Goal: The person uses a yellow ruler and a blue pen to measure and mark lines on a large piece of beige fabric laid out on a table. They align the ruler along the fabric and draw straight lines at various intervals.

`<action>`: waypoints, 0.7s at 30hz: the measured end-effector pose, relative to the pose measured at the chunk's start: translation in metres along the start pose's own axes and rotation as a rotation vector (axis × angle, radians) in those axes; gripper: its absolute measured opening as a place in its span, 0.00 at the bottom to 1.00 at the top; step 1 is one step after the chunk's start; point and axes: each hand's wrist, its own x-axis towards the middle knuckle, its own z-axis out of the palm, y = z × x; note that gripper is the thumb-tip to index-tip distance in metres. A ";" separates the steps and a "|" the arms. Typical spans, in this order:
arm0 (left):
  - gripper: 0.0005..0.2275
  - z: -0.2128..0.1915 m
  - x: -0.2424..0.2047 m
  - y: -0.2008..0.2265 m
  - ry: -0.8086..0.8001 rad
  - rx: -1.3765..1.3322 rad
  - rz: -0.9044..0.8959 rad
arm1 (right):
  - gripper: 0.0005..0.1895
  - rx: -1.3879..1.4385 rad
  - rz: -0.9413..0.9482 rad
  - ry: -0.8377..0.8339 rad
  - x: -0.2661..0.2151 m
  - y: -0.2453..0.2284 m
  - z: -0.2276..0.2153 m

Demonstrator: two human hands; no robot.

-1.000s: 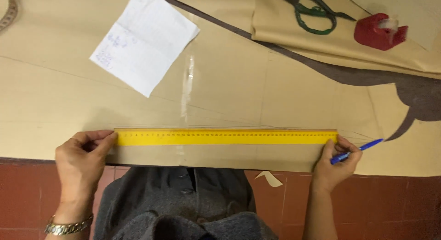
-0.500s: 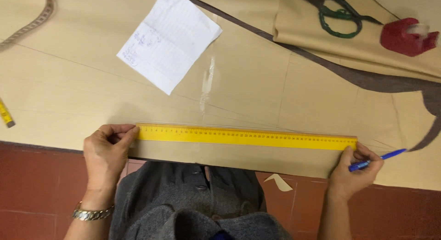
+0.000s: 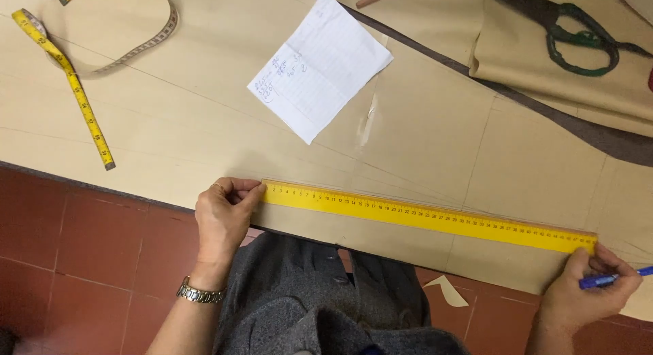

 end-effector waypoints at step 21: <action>0.04 -0.001 -0.003 0.003 -0.010 -0.043 0.027 | 0.09 -0.015 0.066 0.053 0.008 -0.020 0.005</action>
